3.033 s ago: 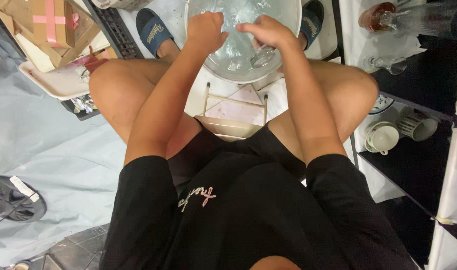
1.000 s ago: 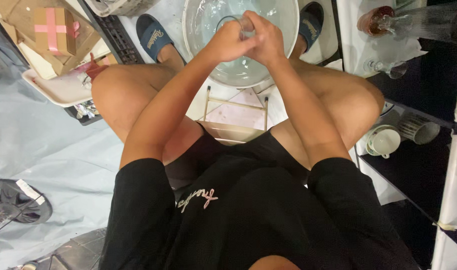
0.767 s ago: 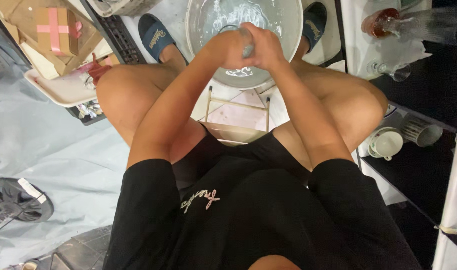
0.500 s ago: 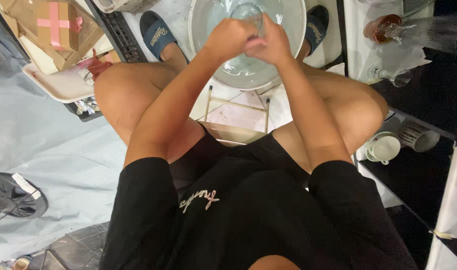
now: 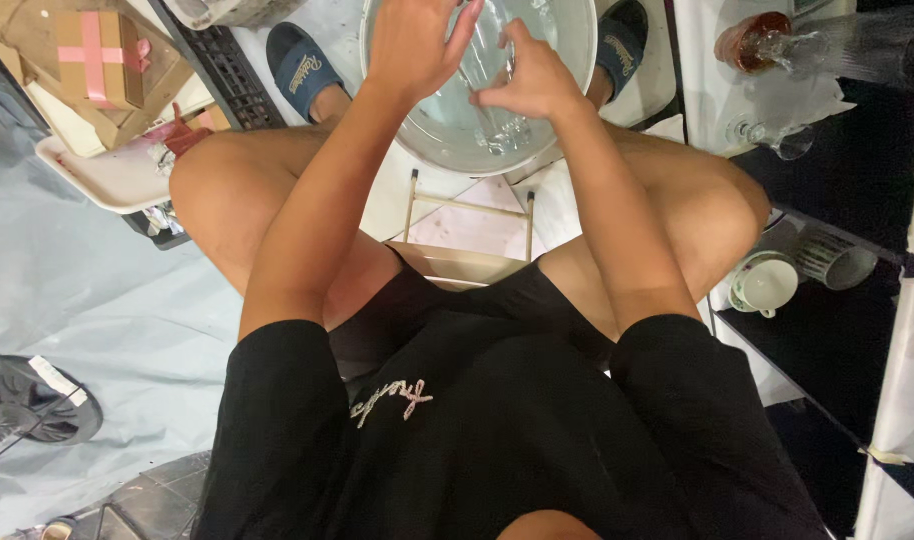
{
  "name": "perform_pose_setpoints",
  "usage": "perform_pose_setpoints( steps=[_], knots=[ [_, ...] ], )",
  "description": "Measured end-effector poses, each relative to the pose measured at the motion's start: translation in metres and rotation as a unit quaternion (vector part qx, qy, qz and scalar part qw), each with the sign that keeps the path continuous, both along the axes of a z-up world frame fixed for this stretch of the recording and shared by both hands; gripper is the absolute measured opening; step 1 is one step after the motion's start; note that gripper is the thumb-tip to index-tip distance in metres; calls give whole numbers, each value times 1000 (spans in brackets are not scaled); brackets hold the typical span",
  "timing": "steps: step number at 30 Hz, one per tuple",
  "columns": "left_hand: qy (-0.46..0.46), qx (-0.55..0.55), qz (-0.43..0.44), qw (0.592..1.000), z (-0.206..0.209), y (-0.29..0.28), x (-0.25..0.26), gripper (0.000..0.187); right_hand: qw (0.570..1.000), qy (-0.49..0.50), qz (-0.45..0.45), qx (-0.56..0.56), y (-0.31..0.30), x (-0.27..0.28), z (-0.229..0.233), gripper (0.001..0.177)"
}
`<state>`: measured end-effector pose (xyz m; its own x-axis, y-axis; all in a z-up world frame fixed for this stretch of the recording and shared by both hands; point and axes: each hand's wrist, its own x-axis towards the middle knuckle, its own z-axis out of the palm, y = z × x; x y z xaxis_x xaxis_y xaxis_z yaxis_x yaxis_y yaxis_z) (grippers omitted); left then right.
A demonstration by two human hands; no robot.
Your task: The person washes several small ceramic bowls and a glass by hand in a bucket of water. They scrub the items, rinse them, and place them on a nearby shelf.
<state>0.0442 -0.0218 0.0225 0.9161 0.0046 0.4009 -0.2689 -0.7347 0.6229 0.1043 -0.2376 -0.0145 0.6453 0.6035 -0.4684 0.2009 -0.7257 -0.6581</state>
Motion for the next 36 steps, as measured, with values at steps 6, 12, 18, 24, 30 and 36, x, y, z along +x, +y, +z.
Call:
perform_pose_setpoints(
  steps=[6,12,18,24,30,36],
  knots=[
    [109,80,42,990,-59,6,2,8,993,107,-25,-44,3,5,14,79],
    [143,29,42,988,-93,13,-9,15,965,250,-60,-60,5,12,17,68],
    [248,90,43,964,-84,9,-15,27,953,263,-27,-148,11,19,10,62],
    [243,127,27,961,-86,9,-24,28,962,235,-55,-124,22,12,-13,59],
    [229,141,31,963,-87,12,-29,32,964,201,-118,-129,28,3,-46,96],
    [245,113,30,962,-83,20,-34,33,962,193,-113,-159,31,2,-88,110]
  ],
)
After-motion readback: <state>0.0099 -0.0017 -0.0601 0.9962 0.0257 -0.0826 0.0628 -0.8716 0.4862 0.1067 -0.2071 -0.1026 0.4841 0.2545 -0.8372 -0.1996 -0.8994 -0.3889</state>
